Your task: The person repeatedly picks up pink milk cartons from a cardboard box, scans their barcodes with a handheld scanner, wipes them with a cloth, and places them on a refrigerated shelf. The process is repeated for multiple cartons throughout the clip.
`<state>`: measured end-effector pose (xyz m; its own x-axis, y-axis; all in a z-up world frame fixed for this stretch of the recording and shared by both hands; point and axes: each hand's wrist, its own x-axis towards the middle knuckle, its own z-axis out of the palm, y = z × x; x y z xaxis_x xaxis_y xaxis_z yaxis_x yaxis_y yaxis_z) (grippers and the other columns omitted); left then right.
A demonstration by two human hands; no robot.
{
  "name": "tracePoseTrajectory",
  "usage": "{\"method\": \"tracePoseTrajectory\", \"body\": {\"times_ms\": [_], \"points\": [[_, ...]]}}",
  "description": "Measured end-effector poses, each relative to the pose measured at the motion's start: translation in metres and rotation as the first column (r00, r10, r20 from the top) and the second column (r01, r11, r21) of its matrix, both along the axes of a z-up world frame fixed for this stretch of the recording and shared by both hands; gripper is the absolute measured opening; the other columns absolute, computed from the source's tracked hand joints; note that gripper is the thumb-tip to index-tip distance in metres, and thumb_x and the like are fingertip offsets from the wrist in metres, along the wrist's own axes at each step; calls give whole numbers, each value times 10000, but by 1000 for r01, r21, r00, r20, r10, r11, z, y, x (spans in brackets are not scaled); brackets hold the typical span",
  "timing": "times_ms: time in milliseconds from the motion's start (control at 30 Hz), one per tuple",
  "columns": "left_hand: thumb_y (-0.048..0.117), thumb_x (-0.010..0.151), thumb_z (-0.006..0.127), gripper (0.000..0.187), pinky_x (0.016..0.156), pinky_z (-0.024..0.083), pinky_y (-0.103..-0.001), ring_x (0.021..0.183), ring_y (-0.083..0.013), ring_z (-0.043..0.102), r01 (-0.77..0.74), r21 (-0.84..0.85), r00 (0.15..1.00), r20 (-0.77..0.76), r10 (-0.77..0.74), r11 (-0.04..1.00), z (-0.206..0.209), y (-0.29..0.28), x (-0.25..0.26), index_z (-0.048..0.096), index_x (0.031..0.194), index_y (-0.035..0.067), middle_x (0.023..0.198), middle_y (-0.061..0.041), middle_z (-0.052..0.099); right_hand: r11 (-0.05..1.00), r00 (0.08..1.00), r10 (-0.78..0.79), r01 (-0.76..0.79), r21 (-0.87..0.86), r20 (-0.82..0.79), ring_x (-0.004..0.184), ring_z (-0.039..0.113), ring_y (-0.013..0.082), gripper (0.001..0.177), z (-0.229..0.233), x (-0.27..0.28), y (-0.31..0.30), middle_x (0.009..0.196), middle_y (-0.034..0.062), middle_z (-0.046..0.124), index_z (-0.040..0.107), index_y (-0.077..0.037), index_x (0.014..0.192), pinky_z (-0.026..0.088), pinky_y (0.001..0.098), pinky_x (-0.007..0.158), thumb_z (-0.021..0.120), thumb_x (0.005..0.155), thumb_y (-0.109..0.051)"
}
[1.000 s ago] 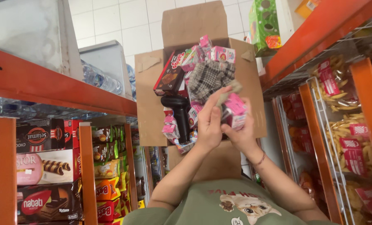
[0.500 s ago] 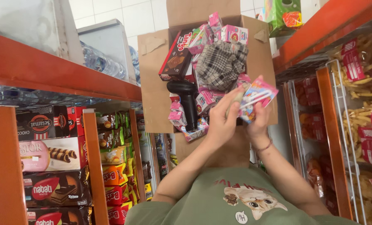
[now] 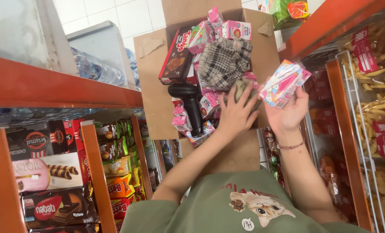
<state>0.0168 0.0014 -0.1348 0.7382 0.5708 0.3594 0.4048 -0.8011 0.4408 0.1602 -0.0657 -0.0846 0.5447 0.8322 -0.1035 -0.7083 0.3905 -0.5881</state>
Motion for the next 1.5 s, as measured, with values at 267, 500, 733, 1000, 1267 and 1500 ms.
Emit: {"method": "tracePoseTrajectory", "body": {"times_ms": [267,500,733,1000,1267,1500], "points": [[253,749,760,811,1071,275,-763,1485,-449,321,-239,182,939,-207,275,954,23,80,19,467,1503,298,1649,-85,329,998,996,52,-50,-27,72,1299,627,322,612,-16,6,-17,1321,138,641,457,-74,1507,474,574,1165,638,1018,-394],[202,645,828,1001,1093,259,-768,1313,-352,509,-236,91,922,-292,253,967,15,103,15,415,1546,340,1528,-103,461,969,987,12,28,-246,159,1096,684,330,426,-33,10,-12,1284,154,639,477,-36,1469,580,513,926,610,1095,-190],[232,833,801,766,1163,391,-525,1233,-203,683,-27,-611,973,165,161,791,34,100,-13,505,1540,228,1300,-100,701,981,996,48,-33,-189,75,1371,528,271,541,11,-3,11,1534,138,474,289,-136,1597,477,474,1126,430,1076,-150],[168,857,789,737,1235,355,-459,1488,-427,414,188,-524,881,465,94,831,89,37,-4,500,1534,132,1606,-225,394,961,934,181,-102,-256,308,1521,378,234,582,18,-46,29,1676,79,321,114,-170,1668,343,406,1250,331,1132,-233],[111,697,791,700,1246,318,-575,1425,-458,397,220,-11,903,380,-200,975,55,8,-43,633,1378,138,1570,-144,479,984,982,156,-145,-106,104,1343,537,310,564,39,-36,35,1515,152,486,145,-229,1645,474,465,1109,281,1114,-363],[37,958,650,499,1214,398,-392,1434,-335,537,141,-693,808,494,323,707,37,36,-47,572,1449,65,1523,-202,572,958,967,254,-253,132,13,1137,638,280,579,26,-37,23,1429,146,549,305,-106,1626,573,448,921,472,1102,-288]]}}
